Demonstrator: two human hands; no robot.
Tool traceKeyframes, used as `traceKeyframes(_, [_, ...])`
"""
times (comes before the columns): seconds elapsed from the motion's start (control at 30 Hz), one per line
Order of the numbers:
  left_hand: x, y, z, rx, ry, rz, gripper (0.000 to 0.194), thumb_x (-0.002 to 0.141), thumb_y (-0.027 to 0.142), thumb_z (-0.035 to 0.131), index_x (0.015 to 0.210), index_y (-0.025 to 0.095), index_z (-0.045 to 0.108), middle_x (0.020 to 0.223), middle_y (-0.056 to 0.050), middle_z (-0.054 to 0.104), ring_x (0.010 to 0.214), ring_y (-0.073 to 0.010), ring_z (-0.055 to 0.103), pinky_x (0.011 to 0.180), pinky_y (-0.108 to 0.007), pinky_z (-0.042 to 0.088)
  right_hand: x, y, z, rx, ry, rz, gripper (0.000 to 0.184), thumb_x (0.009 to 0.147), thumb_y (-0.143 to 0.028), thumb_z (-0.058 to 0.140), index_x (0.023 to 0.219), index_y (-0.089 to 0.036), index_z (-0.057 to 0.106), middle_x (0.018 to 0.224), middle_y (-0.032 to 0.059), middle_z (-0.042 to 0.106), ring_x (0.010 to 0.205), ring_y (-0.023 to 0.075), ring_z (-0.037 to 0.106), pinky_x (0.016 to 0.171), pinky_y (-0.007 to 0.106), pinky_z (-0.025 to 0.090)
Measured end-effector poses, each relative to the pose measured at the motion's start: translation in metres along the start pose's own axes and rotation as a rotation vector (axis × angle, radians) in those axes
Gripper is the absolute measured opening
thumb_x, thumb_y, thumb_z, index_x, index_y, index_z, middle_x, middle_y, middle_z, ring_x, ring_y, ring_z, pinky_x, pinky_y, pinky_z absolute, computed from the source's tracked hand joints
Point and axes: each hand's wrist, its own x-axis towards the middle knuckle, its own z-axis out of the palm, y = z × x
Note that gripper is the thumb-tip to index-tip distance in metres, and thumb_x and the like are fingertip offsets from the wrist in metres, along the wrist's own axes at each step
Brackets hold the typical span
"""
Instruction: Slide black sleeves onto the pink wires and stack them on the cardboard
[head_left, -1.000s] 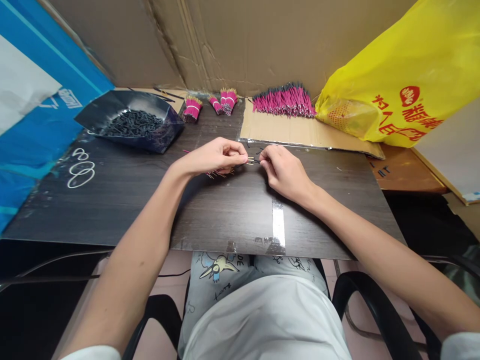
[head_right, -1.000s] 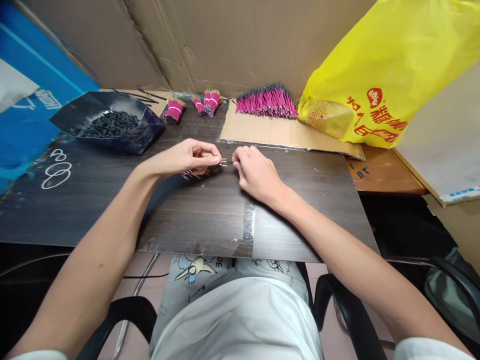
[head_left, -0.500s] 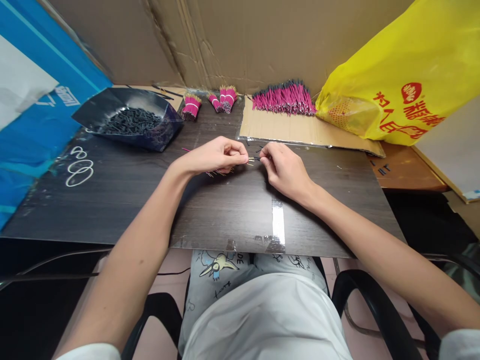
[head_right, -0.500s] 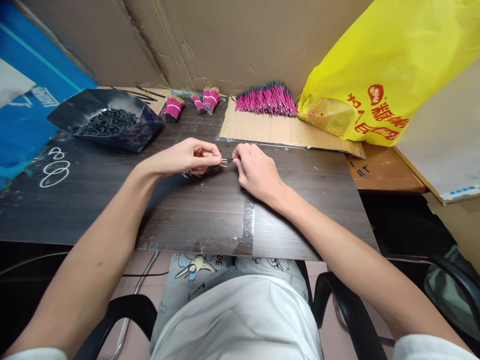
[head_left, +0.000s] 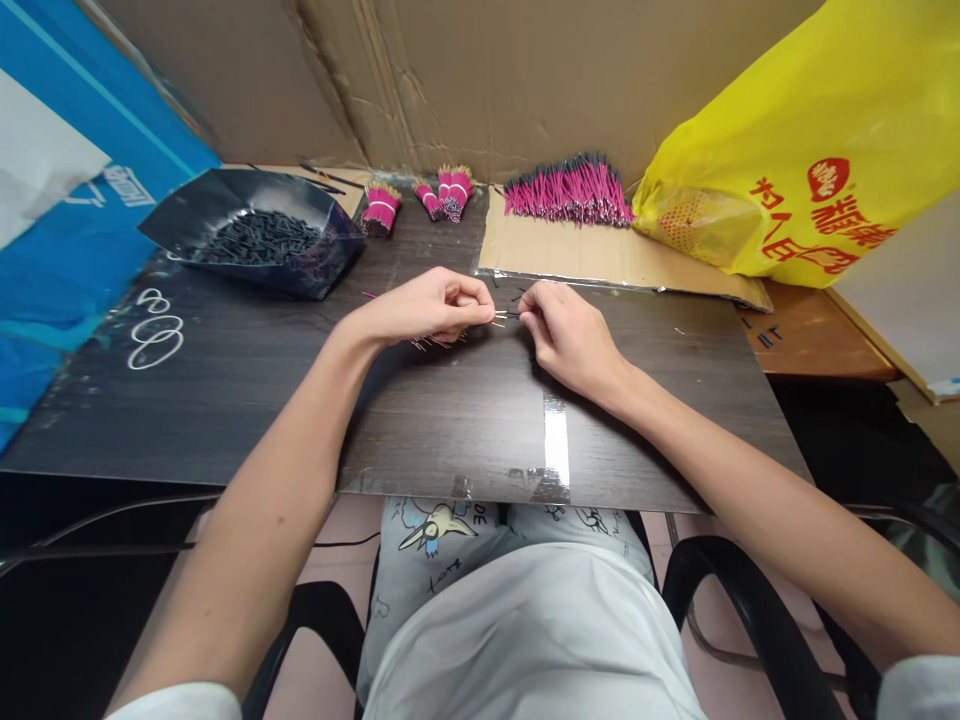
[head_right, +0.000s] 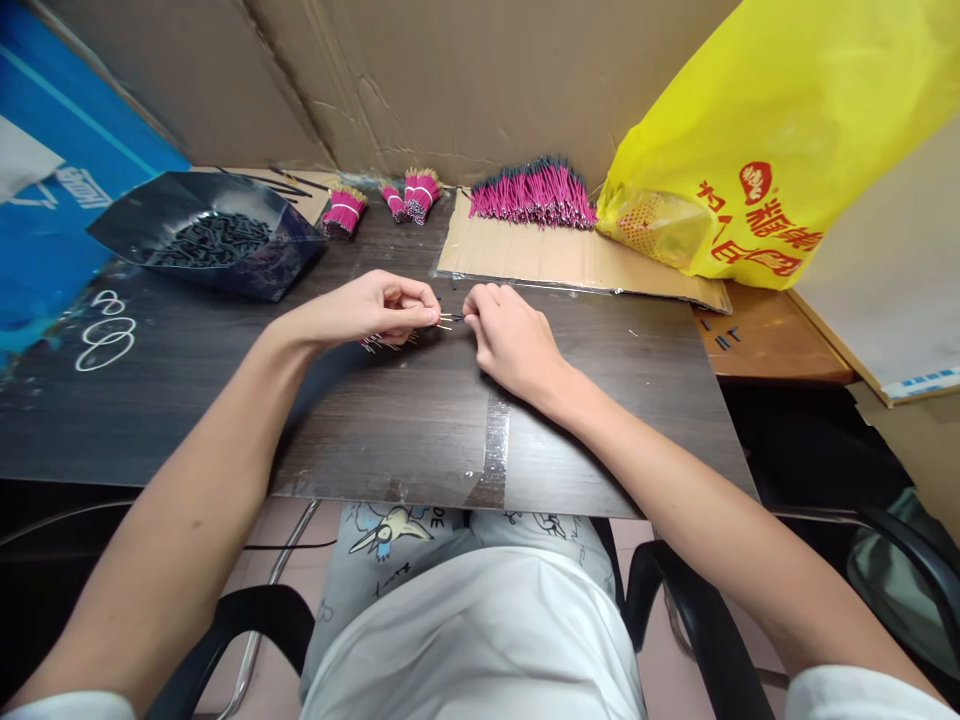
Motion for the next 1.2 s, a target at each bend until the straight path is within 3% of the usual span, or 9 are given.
traceKeyframes(0.3, [-0.0010, 0.0012, -0.0004, 0.025, -0.015, 0.000, 0.028, 0.089, 0.041, 0.073, 0.079, 0.016, 0.064, 0.052, 0.004, 0.047, 0.045, -0.0026, 0.038, 0.045, -0.019, 0.026, 0.0001, -0.0007, -0.0022, 0.002, -0.039, -0.011, 0.008, 0.102, -0.015, 0.045, 0.102, -0.022, 0.049, 0.109, 0.0116, 0.065, 0.103, 0.0279, 0.057, 0.085, 0.043, 0.046])
traceKeyframes(1.2, [0.0010, 0.0003, 0.0009, 0.002, 0.005, -0.005, 0.024, 0.088, 0.035, 0.074, 0.078, 0.015, 0.066, 0.051, 0.004, 0.046, 0.043, -0.0032, 0.037, 0.043, -0.018, 0.024, -0.0013, 0.0021, 0.0024, -0.026, 0.010, -0.073, 0.010, 0.102, -0.012, 0.046, 0.102, -0.021, 0.050, 0.105, 0.0093, 0.064, 0.099, 0.0262, 0.058, 0.080, 0.039, 0.045])
